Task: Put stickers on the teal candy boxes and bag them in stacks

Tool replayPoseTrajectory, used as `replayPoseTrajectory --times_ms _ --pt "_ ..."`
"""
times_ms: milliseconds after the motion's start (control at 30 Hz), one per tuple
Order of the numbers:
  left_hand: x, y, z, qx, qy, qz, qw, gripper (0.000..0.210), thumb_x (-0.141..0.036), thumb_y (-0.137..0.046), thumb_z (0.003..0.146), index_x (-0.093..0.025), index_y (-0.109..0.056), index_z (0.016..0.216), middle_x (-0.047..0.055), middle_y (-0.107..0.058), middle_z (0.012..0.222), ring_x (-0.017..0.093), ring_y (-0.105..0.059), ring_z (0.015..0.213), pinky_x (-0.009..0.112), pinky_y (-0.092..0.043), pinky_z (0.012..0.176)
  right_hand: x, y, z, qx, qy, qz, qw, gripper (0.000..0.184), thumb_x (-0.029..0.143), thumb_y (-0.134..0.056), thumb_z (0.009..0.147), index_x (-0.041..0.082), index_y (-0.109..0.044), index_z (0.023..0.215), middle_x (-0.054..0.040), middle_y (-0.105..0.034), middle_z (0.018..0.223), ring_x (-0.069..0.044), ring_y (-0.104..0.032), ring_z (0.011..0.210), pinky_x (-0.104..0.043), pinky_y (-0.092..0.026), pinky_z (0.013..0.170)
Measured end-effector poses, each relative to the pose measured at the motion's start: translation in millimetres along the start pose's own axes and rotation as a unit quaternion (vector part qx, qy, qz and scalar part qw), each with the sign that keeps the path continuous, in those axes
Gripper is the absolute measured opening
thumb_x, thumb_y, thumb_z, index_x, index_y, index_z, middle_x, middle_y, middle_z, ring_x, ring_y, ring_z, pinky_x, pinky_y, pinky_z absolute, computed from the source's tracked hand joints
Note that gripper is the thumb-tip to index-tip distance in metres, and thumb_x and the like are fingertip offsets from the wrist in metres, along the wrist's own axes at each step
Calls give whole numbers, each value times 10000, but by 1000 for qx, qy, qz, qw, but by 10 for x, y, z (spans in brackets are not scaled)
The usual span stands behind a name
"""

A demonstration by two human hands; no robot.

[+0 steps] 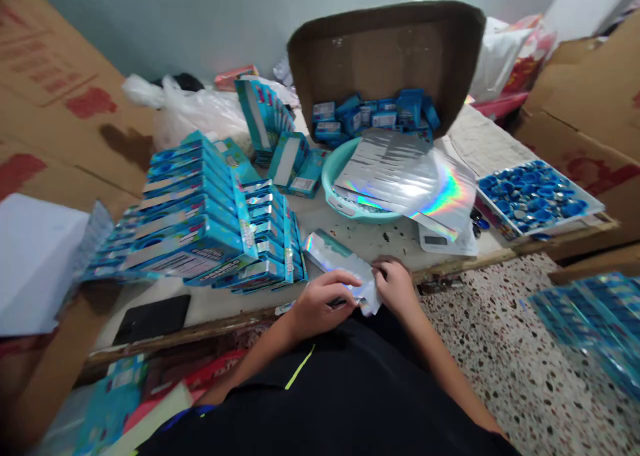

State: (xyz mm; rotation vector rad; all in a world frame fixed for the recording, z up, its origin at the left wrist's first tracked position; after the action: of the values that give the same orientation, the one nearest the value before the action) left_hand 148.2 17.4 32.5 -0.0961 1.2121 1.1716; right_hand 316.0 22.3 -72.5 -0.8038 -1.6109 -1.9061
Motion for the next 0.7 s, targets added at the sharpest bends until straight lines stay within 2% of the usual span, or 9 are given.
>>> replayPoseTrajectory --times_ms 133,233,333,400,467,533,567,633,700 --pt "-585 468 -8 -52 -82 18 995 126 -100 -692 896 -226 -684 891 55 -785 977 164 -758 922 277 -629 851 65 60 -29 2 35 -27 999 245 312 -513 946 300 -751 891 -130 -796 996 -351 -752 968 -523 -599 865" --pt "-1005 1005 -100 -125 -78 54 988 210 -65 -727 865 -255 -679 938 30 -788 953 154 -766 872 277 -649 803 226 208 18 -53 57 -94 993 234 369 -511 958 268 -721 983 -120 -801 982 -366 -761 924 -573 -575 820" --pt "-1320 1651 -201 -233 -58 113 964 276 -58 -734 851 -294 -701 989 -2 -785 940 150 -765 847 297 -663 764 786 479 150 -112 153 -117 975 234 339 -507 988 228 -694 1074 -135 -797 1056 -337 -765 945 -528 -554 845" --pt "-1445 2141 -265 -348 -84 141 923 278 -56 -752 830 -300 -711 958 -23 -771 909 145 -756 839 302 -661 759 1372 722 260 -138 246 -84 956 188 323 -562 979 245 -693 1089 -111 -795 1053 -304 -760 956 -485 -546 888" --pt "-1421 2597 -313 -459 -114 141 870 229 -75 -795 800 -274 -698 859 -31 -743 861 128 -741 803 272 -645 724 2032 890 406 -115 329 -47 936 196 311 -591 971 267 -687 1136 -87 -788 1070 -281 -743 1009 -452 -545 917" --pt "-1197 2954 -269 -514 -87 123 844 199 -139 -834 786 -247 -668 805 -25 -728 854 116 -728 787 236 -621 685 2652 985 604 -100 368 5 924 243 303 -598 970 275 -678 1197 -70 -771 1057 -271 -722 1035 -456 -524 970" --pt "-1056 3093 -238 -530 -70 108 838 210 -167 -851 769 -235 -654 789 -18 -726 871 114 -724 792 219 -609 662 2937 964 718 -79 382 39 920 271 305 -616 961 267 -671 1223 -65 -757 1049 -261 -713 1016 -449 -521 969" --pt "-753 3289 -177 -544 -25 71 836 233 -224 -864 760 -219 -632 787 -12 -713 864 107 -709 757 207 -598 635 3416 789 966 -18 390 110 914 309 302 -636 957 236 -652 1258 -57 -719 1032 -226 -687 958 -404 -526 920" --pt "-502 3393 -143 -547 9 38 836 257 -286 -858 774 -214 -612 798 -21 -684 806 100 -691 703 208 -600 635 3742 515 1221 43 370 164 914 336 321 -674 949 206 -638 1263 -49 -676 1020 -186 -647 888 -345 -519 834"
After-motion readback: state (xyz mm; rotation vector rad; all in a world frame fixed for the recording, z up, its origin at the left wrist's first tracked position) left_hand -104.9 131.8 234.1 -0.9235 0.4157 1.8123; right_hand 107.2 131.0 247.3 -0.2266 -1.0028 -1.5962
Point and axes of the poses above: each hand's wrist, its own z-axis towards the middle knuckle, its own y-axis out of the back of the hand, x = y × z, the point moved 8 cm from there along z, towards the middle knuckle
